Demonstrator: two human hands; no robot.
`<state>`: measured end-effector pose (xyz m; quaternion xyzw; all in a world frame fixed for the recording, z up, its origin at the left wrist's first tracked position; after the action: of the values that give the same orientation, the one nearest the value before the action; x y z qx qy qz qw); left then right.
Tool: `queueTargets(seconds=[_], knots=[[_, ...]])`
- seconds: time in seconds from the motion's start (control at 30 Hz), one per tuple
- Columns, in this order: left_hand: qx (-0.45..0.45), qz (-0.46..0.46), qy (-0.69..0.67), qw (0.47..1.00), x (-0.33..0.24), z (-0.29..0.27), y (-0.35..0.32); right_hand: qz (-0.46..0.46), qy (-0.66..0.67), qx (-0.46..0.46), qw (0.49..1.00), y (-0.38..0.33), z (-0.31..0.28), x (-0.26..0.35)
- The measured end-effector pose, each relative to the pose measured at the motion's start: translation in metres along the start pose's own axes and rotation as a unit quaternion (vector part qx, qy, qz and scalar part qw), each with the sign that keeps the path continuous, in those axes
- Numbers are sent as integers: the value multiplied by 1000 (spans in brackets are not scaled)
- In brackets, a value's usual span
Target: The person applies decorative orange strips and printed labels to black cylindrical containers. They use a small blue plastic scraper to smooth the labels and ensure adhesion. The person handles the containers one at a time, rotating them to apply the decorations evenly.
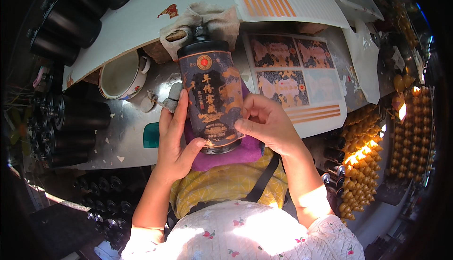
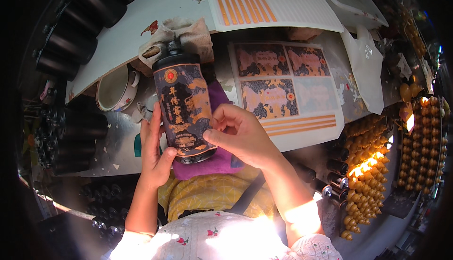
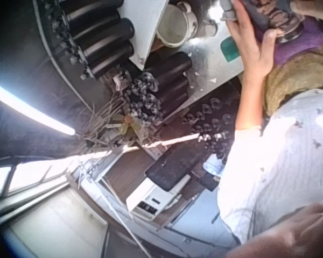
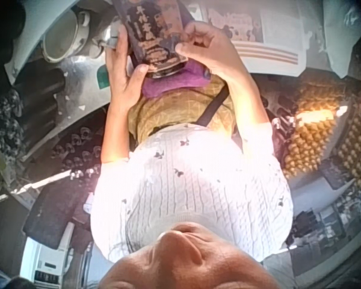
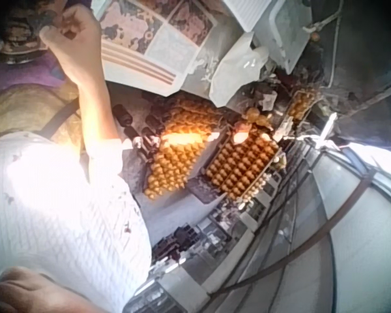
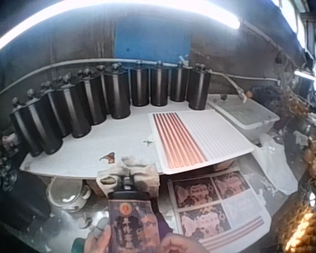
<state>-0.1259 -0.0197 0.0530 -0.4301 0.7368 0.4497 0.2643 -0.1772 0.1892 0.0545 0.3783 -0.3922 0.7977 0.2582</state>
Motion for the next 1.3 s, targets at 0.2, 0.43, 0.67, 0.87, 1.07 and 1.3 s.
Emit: queueTargets(seconds=[0.2,0.43,0.67,0.87,1.07,1.3], knots=[[-13,16,-3,1000,-4,-4,11,-20,11,-21,999,6,-1,7],[-44,-7,17,999,-5,-8,40,-52,63,-57,995,37,1,40],[-35,-12,10,999,1,-5,40,-96,71,-82,990,45,2,47],[-34,20,22,999,7,-4,40,-223,-77,-235,943,36,-1,41],[19,2,44,999,7,-4,45,-135,-281,-170,935,2,20,53],[36,-17,-90,995,29,2,22,-135,-359,-84,920,-5,18,37]])
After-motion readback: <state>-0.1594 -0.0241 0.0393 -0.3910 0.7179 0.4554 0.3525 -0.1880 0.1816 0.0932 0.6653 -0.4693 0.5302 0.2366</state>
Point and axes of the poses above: each hand's wrist, its own y-axis towards the middle knuckle, its own z-axis out of the palm, x = y × z, the point moved 4 cm from there along y, towards the middle knuckle, and after that the axes turned 13 degrees about z, right-handed, at the moved point
